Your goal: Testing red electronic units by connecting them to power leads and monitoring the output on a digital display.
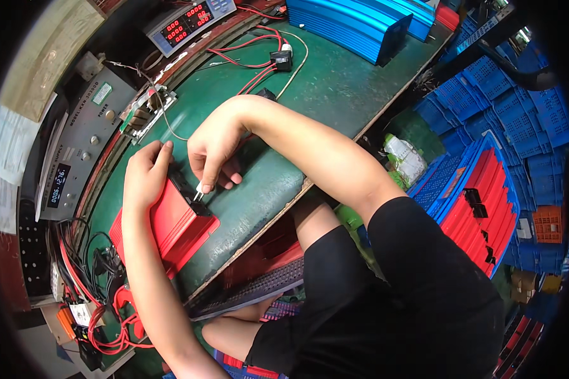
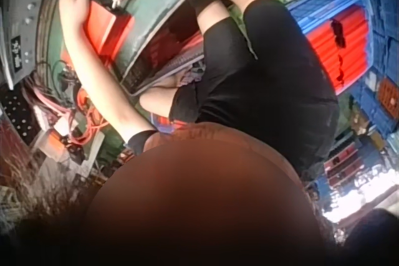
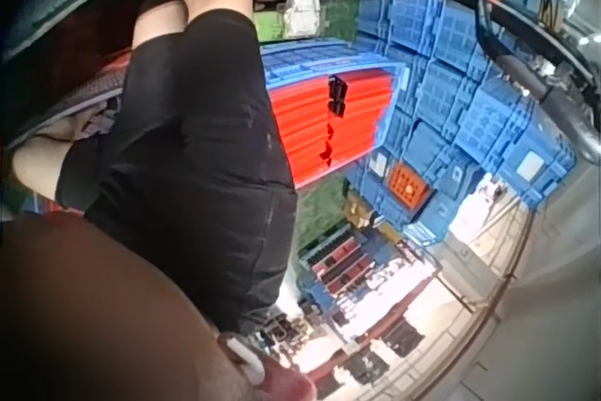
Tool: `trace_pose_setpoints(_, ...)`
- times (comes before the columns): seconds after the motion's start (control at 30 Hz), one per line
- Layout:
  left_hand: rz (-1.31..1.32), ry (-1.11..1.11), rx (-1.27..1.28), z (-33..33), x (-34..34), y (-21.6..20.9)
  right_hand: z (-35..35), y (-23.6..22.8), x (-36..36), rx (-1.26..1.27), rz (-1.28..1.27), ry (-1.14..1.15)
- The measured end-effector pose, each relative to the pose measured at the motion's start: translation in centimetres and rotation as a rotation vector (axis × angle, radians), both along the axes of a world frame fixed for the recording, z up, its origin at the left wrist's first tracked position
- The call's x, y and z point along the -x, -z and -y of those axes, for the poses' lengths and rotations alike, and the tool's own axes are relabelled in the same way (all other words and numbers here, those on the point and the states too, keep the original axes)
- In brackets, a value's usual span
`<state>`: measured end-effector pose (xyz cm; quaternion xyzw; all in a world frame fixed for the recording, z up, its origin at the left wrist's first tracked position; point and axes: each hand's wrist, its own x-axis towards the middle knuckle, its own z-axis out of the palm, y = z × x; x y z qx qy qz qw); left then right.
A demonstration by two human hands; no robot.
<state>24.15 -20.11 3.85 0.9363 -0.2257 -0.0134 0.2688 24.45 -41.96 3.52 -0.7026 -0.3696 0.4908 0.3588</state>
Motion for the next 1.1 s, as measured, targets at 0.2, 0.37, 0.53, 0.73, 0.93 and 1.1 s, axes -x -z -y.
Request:
trace_pose_setpoints(0.2, 0.022, -0.02, -0.028, 0.0, 0.0, 0.0, -0.1, 0.2, -0.2, -0.069, -0.052, 0.013)
trace_pose_setpoints(0.37, 0.049, -0.12, -0.162, 1.3, 0.6, -0.6, -1.7, 1.6, 0.4, -0.066, -0.085, -0.117)
trace_pose_setpoints(0.53, 0.103, -0.125, -0.162, 1.5, 0.5, -0.6, -1.9, 1.1, 0.7, -0.037, -0.095, -0.073)
trace_pose_setpoints(0.73, 0.119, -0.137, -0.146, 1.5, 0.4, -0.1, -2.6, -1.1, 2.9, -0.011, 0.357, -0.006)
trace_pose_setpoints(0.93, 0.149, -0.116, -0.083, 1.3, 0.7, 0.1, -2.4, -1.0, 3.1, 0.015, 0.332, 0.003)
trace_pose_setpoints(1.1, 0.148, -0.134, -0.076, 0.5, 0.8, 0.2, -2.1, -1.1, 2.5, 0.061, 0.31, -0.038)
